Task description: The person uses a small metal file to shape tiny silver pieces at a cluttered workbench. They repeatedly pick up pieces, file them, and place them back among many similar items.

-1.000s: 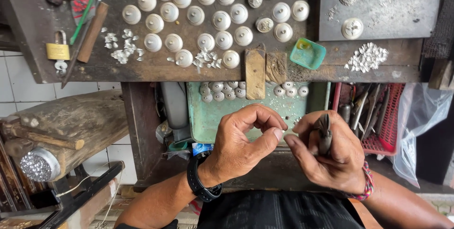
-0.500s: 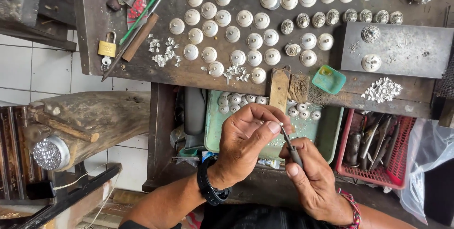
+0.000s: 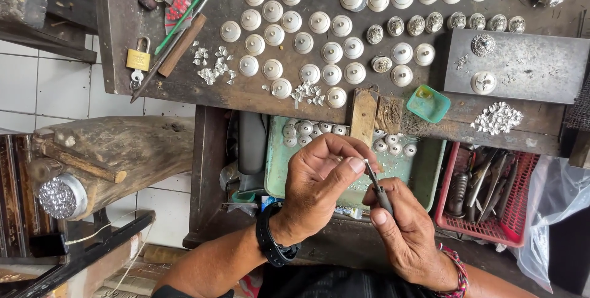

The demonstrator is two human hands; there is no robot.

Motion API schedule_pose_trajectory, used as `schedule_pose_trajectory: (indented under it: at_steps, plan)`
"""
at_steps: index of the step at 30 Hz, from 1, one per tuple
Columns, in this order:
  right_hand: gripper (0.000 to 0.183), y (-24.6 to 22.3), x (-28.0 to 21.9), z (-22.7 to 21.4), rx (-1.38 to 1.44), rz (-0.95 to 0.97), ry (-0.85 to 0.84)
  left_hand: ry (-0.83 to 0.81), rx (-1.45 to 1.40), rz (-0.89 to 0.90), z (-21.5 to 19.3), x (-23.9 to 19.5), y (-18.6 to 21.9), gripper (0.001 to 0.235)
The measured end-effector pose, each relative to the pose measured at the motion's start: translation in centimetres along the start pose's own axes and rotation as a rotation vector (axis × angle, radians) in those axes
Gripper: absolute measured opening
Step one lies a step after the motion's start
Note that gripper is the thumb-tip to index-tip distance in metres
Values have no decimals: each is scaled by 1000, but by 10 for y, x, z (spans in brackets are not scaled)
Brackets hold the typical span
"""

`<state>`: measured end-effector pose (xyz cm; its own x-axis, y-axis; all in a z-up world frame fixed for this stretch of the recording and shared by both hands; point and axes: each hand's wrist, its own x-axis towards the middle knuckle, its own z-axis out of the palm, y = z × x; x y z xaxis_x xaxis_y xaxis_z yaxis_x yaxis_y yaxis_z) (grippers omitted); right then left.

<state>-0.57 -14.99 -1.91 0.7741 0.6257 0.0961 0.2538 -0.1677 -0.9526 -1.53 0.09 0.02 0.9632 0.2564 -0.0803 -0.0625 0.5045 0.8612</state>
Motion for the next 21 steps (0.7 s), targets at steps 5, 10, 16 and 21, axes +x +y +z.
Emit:
schedule_pose_trajectory:
  at_steps: [5,10,16,21]
  plan:
    - [32,-5,3,-1,-6,-4,-23,-7,-8,-7,-1,0,0,6]
    - [33,-7,5,-1,21,5,-41,-6,-36,-10,-2,0,-1,6]
    - [32,-3,3,-1,-12,17,-38,0,-38,-13,-2,0,-2,7]
    - [33,-2,2,-1,-28,33,-32,14,-28,-9,-2,0,-2,6]
